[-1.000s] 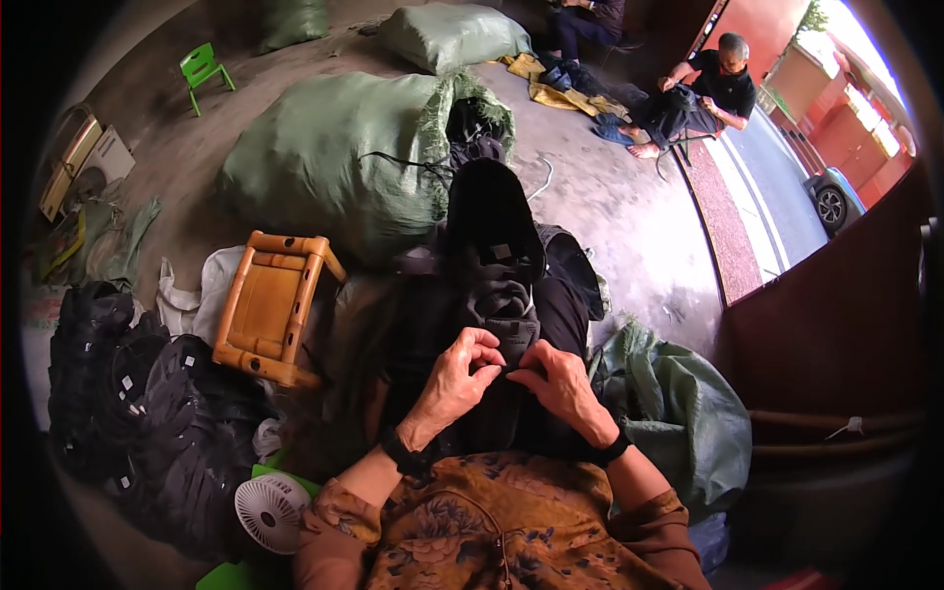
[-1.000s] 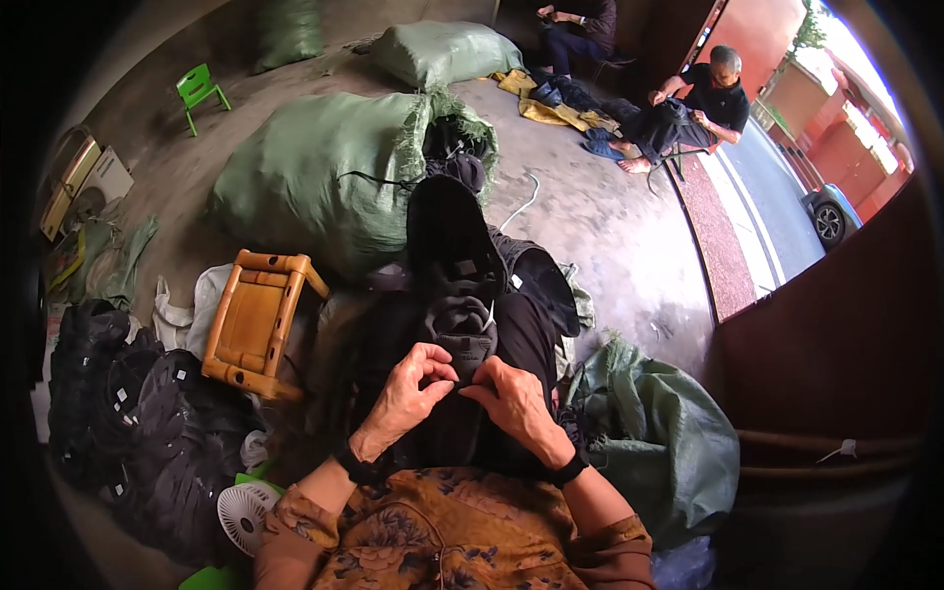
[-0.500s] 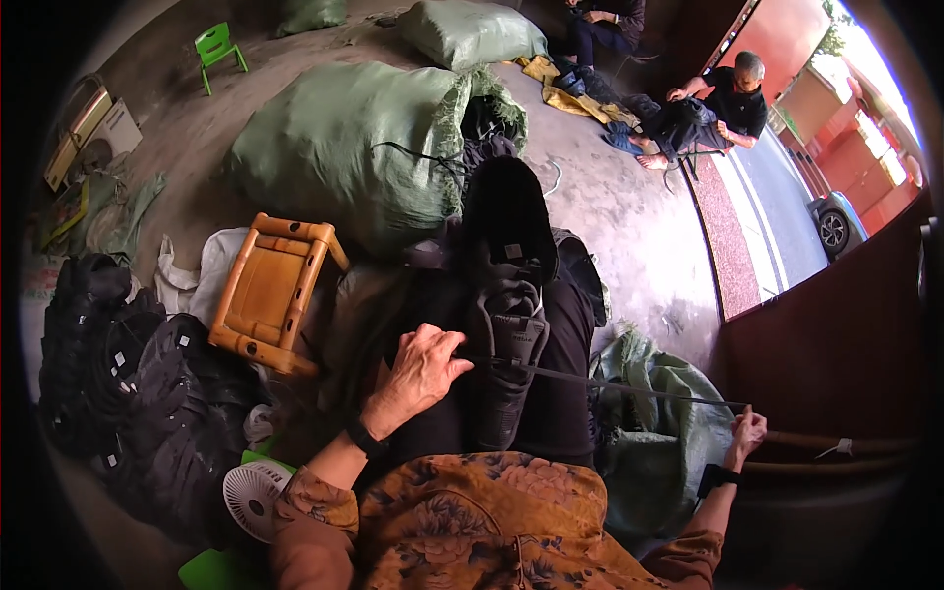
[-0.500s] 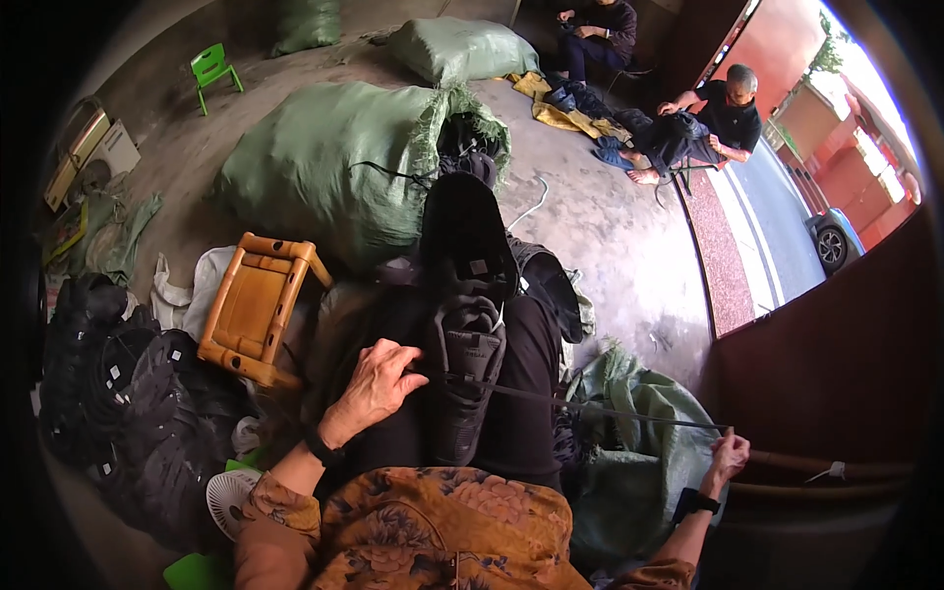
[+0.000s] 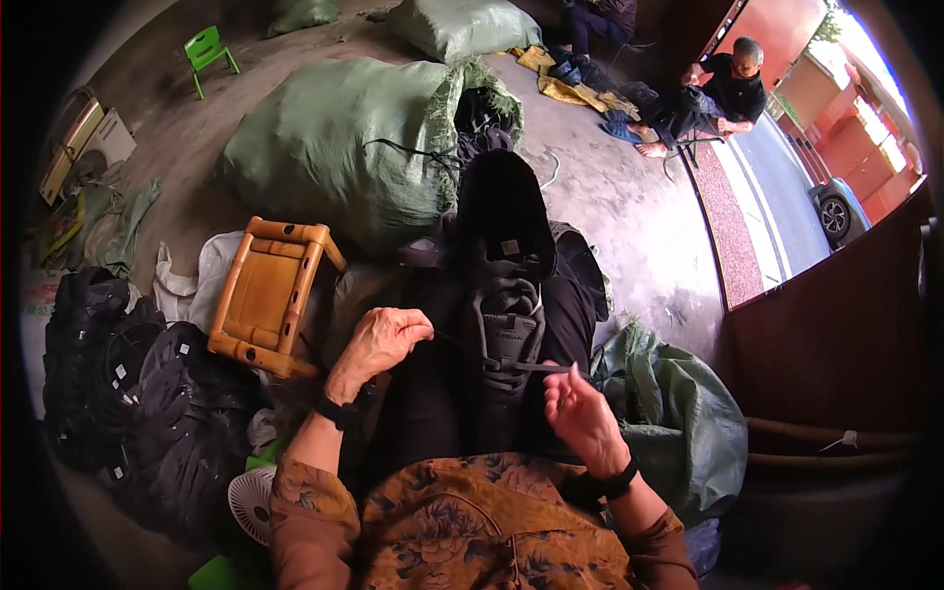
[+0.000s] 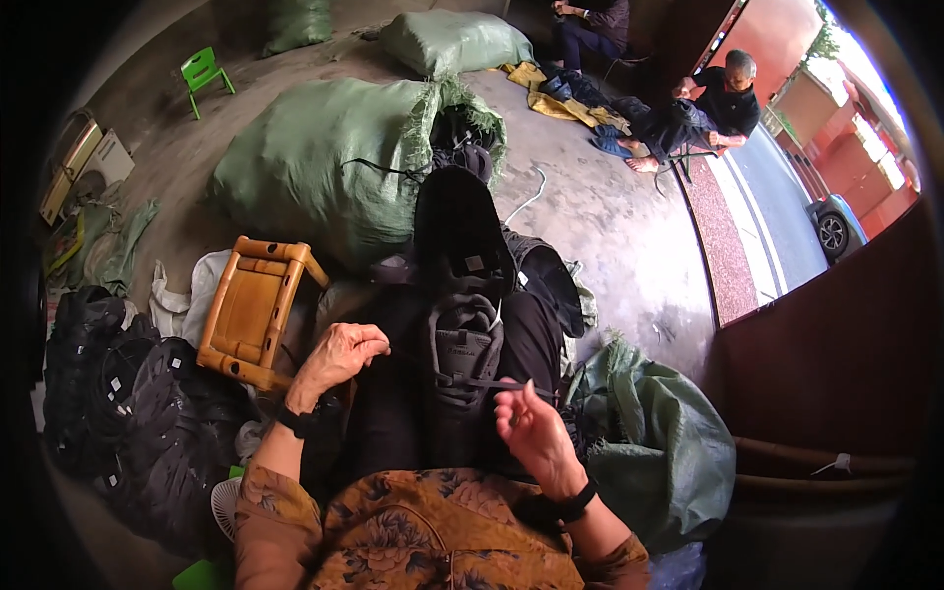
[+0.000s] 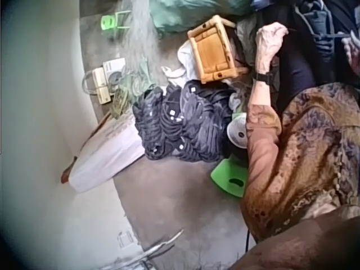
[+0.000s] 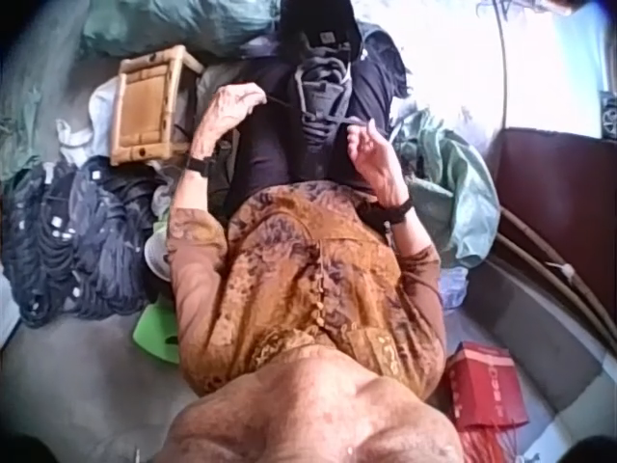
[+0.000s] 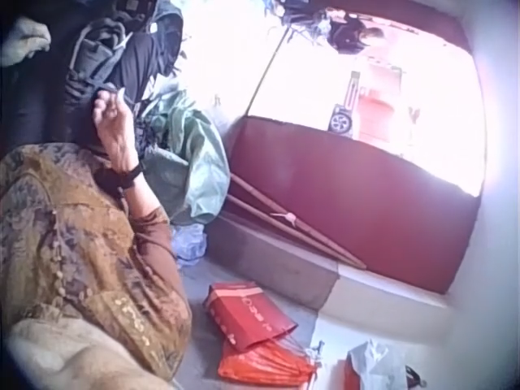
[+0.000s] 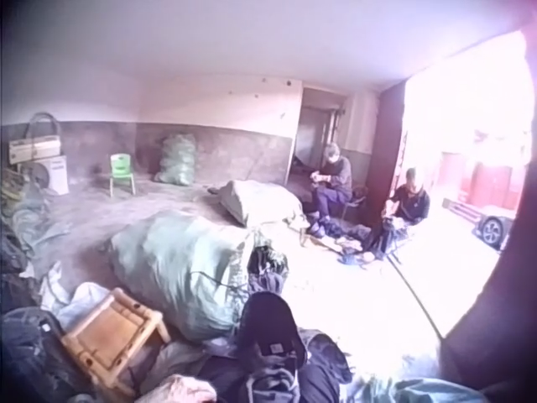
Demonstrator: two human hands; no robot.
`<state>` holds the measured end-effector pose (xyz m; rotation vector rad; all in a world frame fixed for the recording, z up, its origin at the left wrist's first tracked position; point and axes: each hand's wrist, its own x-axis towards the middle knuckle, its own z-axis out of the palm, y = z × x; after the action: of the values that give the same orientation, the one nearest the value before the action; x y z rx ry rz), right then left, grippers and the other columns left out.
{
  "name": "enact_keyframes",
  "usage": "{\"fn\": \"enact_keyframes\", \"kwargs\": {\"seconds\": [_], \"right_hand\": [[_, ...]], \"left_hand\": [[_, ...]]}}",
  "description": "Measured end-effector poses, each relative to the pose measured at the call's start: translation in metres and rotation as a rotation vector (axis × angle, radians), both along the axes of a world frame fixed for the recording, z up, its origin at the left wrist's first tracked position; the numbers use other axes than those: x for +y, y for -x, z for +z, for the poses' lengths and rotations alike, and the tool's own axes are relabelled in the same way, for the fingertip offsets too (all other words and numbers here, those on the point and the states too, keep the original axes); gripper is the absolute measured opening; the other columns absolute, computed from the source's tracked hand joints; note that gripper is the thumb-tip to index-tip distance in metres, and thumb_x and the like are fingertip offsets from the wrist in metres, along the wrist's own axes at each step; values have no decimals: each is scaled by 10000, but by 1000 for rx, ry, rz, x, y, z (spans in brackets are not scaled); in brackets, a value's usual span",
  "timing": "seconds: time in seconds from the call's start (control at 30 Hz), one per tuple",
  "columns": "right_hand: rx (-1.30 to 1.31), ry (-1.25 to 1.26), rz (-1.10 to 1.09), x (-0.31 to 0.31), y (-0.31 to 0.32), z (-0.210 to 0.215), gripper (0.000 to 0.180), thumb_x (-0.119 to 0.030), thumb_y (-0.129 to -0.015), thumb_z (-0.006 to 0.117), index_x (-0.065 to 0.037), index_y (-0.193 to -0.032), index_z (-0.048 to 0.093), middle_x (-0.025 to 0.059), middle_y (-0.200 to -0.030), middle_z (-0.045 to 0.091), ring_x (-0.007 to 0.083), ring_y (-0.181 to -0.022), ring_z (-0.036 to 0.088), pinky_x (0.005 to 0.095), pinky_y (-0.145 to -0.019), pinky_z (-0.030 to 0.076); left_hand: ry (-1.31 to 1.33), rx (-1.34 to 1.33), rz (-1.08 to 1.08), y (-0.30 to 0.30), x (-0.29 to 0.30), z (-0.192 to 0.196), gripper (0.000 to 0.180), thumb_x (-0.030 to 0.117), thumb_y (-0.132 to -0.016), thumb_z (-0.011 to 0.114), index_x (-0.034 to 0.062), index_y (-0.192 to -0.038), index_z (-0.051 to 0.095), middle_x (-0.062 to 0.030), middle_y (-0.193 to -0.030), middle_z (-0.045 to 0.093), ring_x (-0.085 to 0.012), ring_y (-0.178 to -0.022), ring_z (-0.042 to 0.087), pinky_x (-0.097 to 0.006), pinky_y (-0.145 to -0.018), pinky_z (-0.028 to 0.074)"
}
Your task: Lacing shoelaces on a pair of black athletic shoes.
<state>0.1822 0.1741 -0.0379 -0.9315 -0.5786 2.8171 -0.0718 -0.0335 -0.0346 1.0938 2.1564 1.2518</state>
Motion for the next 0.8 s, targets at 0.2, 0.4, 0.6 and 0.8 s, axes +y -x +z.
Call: {"fn": "enact_keyframes", "kwargs": {"seconds": [0.2, 0.4, 0.6, 0.8], "right_hand": [[35, -607, -187, 39, -6, 1, 248, -291, -1011, 495, -52, -997, 561, 52, -776, 609, 132, -609, 573, 256, -573, 481], [-113, -760, -190, 82, -16, -3, 249, -303, -1002, 515, -63, -971, 573, 63, -786, 618, 146, -608, 589, 262, -596, 507], [-234, -384, -617, 217, -105, -17, 141, -146, -984, 489, -53, -925, 576, 155, -1009, 668, 237, -859, 657, 330, -739, 549], [-99, -211, -1066, 354, -303, -15, 166, -48, -943, 453, 13, -916, 604, 155, -900, 676, 245, -739, 653, 336, -663, 580]], "left_hand": [[117, 84, -56, 25, -26, -8, 173, 156, -864, 583, 16, -856, 685, -95, -734, 669, -204, -624, 617, -318, -613, 487], [252, 709, 123, 60, -62, -33, 124, 176, -855, 610, 130, -854, 724, -75, -813, 584, -264, -917, 551, -407, -804, 389], [55, -374, 632, 126, -132, -81, 172, 88, -900, 488, 58, -951, 649, -74, -723, 643, -176, -644, 626, -314, -569, 503], [-977, -1128, 695, 192, -201, -126, 173, 58, -926, 575, -26, -1075, 596, -124, -998, 657, -199, -904, 646, -275, -802, 541]]}}
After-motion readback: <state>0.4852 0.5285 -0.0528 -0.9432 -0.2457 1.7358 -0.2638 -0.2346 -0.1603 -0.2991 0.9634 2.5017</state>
